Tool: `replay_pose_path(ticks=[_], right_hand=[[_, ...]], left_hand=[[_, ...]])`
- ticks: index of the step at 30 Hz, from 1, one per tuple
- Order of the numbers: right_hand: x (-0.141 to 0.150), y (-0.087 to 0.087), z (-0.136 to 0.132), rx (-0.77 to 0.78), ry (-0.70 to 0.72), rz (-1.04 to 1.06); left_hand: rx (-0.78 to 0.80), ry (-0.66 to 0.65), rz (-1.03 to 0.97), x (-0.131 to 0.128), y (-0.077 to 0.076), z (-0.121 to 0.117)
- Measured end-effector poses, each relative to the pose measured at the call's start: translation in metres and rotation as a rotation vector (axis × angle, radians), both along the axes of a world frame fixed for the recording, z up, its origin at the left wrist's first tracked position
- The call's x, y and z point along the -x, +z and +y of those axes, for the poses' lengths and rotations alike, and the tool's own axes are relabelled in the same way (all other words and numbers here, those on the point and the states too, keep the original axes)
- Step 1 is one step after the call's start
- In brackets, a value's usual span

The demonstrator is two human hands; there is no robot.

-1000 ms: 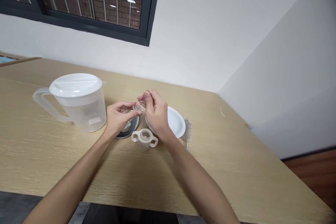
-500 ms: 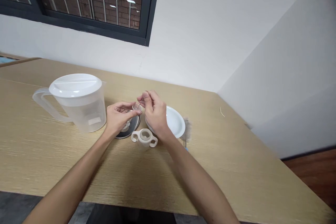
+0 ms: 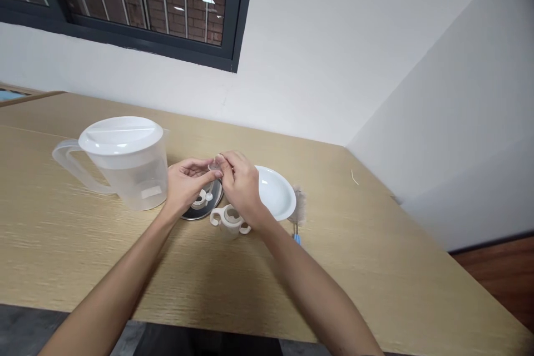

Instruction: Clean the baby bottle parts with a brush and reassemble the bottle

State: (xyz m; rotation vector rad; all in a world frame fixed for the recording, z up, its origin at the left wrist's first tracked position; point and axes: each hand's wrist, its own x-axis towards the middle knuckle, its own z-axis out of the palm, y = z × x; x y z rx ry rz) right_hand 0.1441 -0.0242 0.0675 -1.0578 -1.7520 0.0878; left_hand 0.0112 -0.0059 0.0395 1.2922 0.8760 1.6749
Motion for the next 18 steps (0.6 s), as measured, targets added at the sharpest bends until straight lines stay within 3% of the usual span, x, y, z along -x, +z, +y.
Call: replay_pose_path(ticks=[10,18], right_hand=[[-0.007,0.008,-0.002,-0.006,-0.091,-0.04],[-0.015,0.016,-0.003,0.025,0.011,0.074]], left_hand=[[0.037,-0.139,0.036,0.0,0.001,-0.003],[0.047,-0.237,0.083,0.0,0.004,-0.009]])
